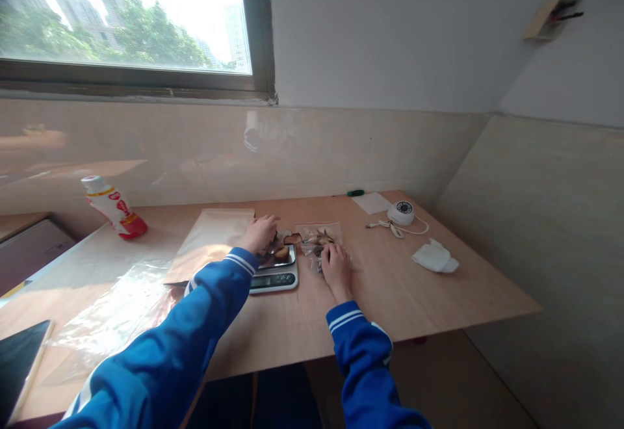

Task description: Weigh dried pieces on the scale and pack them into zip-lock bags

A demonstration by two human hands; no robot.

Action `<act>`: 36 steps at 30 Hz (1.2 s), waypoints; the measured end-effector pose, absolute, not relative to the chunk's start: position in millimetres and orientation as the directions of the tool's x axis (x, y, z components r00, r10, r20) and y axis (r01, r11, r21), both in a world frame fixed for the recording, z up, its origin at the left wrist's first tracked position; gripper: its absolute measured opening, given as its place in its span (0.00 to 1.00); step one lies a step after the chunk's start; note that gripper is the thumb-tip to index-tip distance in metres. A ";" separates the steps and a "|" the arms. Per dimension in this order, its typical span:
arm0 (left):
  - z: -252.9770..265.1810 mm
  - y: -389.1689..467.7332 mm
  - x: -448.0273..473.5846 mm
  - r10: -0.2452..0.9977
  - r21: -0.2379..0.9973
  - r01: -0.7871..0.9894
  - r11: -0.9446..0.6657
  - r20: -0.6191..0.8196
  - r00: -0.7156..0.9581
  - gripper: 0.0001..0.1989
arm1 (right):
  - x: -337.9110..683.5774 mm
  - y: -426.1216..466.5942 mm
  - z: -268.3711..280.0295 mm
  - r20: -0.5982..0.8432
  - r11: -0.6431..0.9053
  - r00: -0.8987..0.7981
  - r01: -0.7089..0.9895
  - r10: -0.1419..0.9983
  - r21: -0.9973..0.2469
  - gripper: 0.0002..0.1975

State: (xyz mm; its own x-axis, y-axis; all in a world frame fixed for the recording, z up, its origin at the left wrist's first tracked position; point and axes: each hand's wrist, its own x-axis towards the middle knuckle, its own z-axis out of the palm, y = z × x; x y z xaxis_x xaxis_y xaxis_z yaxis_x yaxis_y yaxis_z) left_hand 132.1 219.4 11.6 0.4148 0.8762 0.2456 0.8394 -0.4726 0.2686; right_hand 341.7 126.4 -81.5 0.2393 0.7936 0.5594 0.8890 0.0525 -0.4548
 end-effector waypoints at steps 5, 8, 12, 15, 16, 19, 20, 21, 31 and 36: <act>5.5 222.5 114.7 0.878 0.287 0.830 -0.478 0.177 0.445 0.16 | 343.5 126.9 -83.0 0.553 0.071 0.235 0.877 0.799 -0.475 0.18; 4.2 218.1 111.0 0.856 0.292 0.805 -0.517 0.181 0.484 0.16 | 344.8 127.5 -83.9 0.545 0.067 0.232 0.878 0.806 -0.473 0.18; 8.1 208.5 115.7 0.848 0.266 0.806 -0.529 0.209 0.487 0.16 | 345.2 127.7 -83.8 0.534 0.055 0.236 0.880 0.812 -0.472 0.18; 12.0 201.9 127.6 0.842 0.234 0.812 -0.534 0.234 0.487 0.16 | 344.9 127.8 -83.8 0.536 0.057 0.243 0.875 0.808 -0.481 0.18; 13.0 200.3 132.5 0.839 0.223 0.812 -0.539 0.233 0.492 0.16 | 344.9 127.9 -83.9 0.538 0.058 0.246 0.872 0.807 -0.486 0.19; 14.7 197.5 146.3 0.835 0.188 0.818 -0.544 0.218 0.505 0.14 | 344.9 128.2 -84.6 0.539 0.060 0.249 0.869 0.805 -0.491 0.19; 14.8 197.2 149.7 0.836 0.176 0.822 -0.542 0.213 0.505 0.12 | 345.0 128.3 -84.8 0.539 0.060 0.246 0.871 0.805 -0.488 0.19; 14.7 197.2 152.3 0.838 0.165 0.827 -0.538 0.209 0.504 0.11 | 345.1 128.4 -85.0 0.540 0.059 0.244 0.874 0.806 -0.482 0.19; 14.7 204.2 157.1 0.873 0.091 0.882 -0.463 0.220 0.435 0.14 | 344.8 128.3 -84.6 0.563 0.061 0.229 0.892 0.794 -0.448 0.19; 20.7 206.8 154.6 0.889 0.084 0.902 -0.424 0.230 0.397 0.14 | 344.1 127.3 -83.3 0.566 0.057 0.231 0.894 0.792 -0.444 0.18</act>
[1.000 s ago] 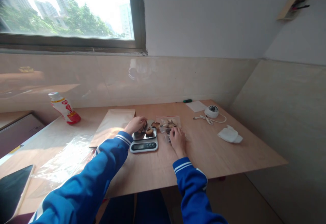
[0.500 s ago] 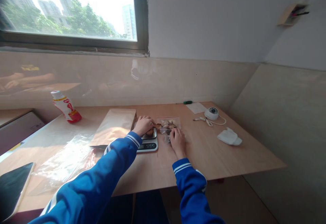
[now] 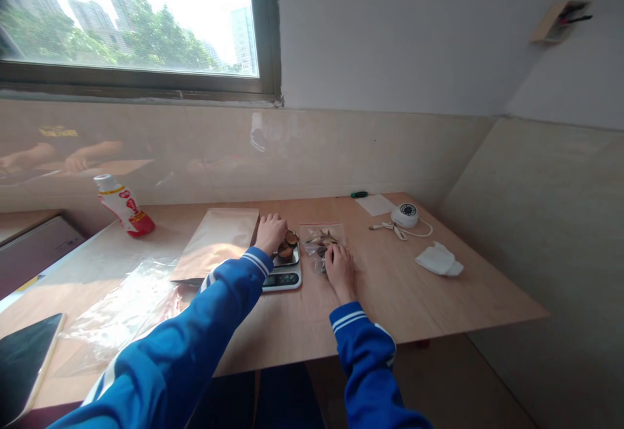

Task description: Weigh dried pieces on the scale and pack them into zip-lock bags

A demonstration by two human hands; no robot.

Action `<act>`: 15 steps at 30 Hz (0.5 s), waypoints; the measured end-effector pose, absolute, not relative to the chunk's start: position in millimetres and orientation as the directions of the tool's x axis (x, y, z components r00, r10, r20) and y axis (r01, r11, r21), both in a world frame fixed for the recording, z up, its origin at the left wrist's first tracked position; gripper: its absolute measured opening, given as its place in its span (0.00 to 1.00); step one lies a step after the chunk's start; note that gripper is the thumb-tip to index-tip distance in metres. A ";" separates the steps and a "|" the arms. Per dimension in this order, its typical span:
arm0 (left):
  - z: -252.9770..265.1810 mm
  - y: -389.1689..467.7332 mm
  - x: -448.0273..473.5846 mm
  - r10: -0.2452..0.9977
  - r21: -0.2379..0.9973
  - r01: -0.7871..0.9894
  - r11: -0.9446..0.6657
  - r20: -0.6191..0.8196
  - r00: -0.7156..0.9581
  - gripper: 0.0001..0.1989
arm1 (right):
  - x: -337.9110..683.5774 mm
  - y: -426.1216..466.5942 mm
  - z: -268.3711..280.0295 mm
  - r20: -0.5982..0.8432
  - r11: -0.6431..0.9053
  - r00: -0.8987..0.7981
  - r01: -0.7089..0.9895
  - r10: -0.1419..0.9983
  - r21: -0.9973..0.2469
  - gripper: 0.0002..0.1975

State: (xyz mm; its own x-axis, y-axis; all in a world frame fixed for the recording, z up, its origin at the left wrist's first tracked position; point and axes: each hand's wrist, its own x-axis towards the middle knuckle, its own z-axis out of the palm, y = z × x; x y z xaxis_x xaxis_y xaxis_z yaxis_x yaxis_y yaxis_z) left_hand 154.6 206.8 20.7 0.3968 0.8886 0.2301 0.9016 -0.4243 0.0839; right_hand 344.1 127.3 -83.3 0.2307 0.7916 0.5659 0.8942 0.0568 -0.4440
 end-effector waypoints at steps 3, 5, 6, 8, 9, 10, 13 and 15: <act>22.4 204.0 150.8 0.890 0.088 0.905 -0.416 0.243 0.386 0.13 | 343.4 126.8 -81.7 0.551 0.043 0.236 0.895 0.800 -0.445 0.18; 25.9 200.4 146.2 0.887 0.092 0.904 -0.417 0.260 0.383 0.12 | 343.1 126.6 -81.1 0.546 0.039 0.239 0.893 0.803 -0.448 0.18; 29.1 197.9 143.0 0.886 0.097 0.906 -0.413 0.274 0.375 0.12 | 343.0 126.6 -81.0 0.546 0.042 0.238 0.891 0.803 -0.451 0.18; 38.8 191.0 134.9 0.886 0.125 0.912 -0.390 0.321 0.334 0.13 | 343.0 126.4 -81.1 0.547 0.053 0.237 0.886 0.803 -0.462 0.18; 45.1 186.2 130.2 0.884 0.159 0.915 -0.370 0.362 0.295 0.13 | 343.1 126.3 -81.2 0.548 0.059 0.237 0.882 0.802 -0.468 0.18; 52.0 180.3 125.1 0.880 0.203 0.913 -0.354 0.402 0.252 0.13 | 343.2 126.1 -81.1 0.549 0.063 0.239 0.878 0.801 -0.474 0.18; 72.0 156.2 107.6 0.873 0.327 0.885 -0.332 0.463 0.157 0.12 | 343.3 125.3 -80.4 0.548 0.065 0.240 0.876 0.801 -0.478 0.17; 79.6 136.7 93.5 0.872 0.403 0.852 -0.334 0.475 0.117 0.12 | 343.3 124.8 -79.6 0.546 0.066 0.236 0.877 0.804 -0.476 0.17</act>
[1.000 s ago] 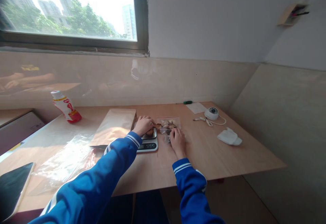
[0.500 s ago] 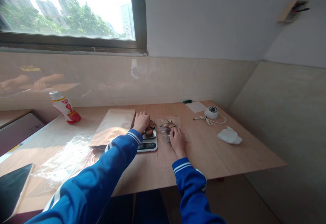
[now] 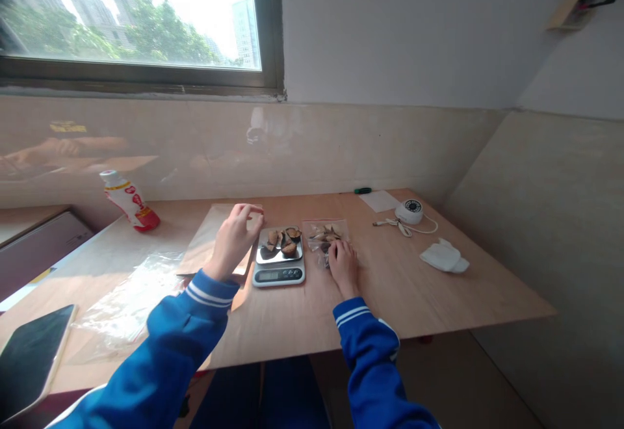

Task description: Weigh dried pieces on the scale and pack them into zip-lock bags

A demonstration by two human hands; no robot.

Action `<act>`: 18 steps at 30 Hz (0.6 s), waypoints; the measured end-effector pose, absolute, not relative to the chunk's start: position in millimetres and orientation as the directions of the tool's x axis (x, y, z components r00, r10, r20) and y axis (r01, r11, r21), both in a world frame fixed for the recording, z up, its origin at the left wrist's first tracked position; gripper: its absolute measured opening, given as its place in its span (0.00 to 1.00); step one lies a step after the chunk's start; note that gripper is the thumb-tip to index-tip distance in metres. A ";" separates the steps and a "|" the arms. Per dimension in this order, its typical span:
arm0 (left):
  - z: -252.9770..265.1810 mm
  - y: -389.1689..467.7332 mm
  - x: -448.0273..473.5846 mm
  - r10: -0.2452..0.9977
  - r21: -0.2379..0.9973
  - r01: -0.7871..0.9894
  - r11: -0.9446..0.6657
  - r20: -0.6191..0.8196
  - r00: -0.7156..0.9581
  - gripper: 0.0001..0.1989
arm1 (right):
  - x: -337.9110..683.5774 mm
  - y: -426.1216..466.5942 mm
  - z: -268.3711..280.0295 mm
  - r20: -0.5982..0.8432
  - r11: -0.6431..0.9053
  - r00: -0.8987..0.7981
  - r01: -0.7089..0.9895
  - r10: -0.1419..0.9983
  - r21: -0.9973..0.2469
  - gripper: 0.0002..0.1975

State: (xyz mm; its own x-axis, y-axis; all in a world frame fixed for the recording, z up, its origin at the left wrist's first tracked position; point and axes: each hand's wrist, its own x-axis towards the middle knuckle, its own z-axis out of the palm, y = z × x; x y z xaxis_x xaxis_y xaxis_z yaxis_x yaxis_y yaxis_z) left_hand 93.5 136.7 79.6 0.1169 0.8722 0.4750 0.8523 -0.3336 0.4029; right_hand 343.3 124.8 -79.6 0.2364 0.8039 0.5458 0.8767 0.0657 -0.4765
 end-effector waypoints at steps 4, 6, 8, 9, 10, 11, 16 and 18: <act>68.2 99.8 58.6 0.932 0.526 0.821 -0.222 0.361 0.020 0.14 | 343.5 124.5 -78.6 0.551 0.077 0.237 0.871 0.800 -0.486 0.17; 49.5 84.4 40.6 0.958 0.569 0.806 -0.163 0.288 -0.011 0.14 | 343.8 124.6 -78.6 0.550 0.081 0.235 0.869 0.801 -0.489 0.17; 26.0 71.1 24.9 0.977 0.592 0.797 -0.118 0.211 -0.013 0.14 | 344.1 124.6 -78.7 0.548 0.079 0.236 0.868 0.803 -0.490 0.16; 13.8 65.3 18.3 0.979 0.584 0.801 -0.129 0.205 0.008 0.14 | 344.2 124.5 -78.5 0.546 0.077 0.236 0.869 0.804 -0.489 0.16; 2.0 59.9 12.6 0.978 0.573 0.811 -0.116 0.208 -0.007 0.14 | 344.2 124.3 -78.3 0.544 0.073 0.236 0.871 0.805 -0.486 0.16; -8.9 55.2 7.9 0.977 0.579 0.809 -0.106 0.214 -0.025 0.14 | 344.1 124.0 -77.8 0.542 0.070 0.235 0.873 0.807 -0.483 0.16; -37.4 41.1 -0.7 0.978 0.589 0.796 -0.141 0.206 0.021 0.14 | 342.5 121.6 -73.8 0.545 0.062 0.240 0.877 0.803 -0.477 0.16; -35.0 39.0 1.7 0.982 0.582 0.805 -0.119 0.189 0.009 0.12 | 342.0 120.7 -72.4 0.544 0.062 0.244 0.873 0.803 -0.483 0.17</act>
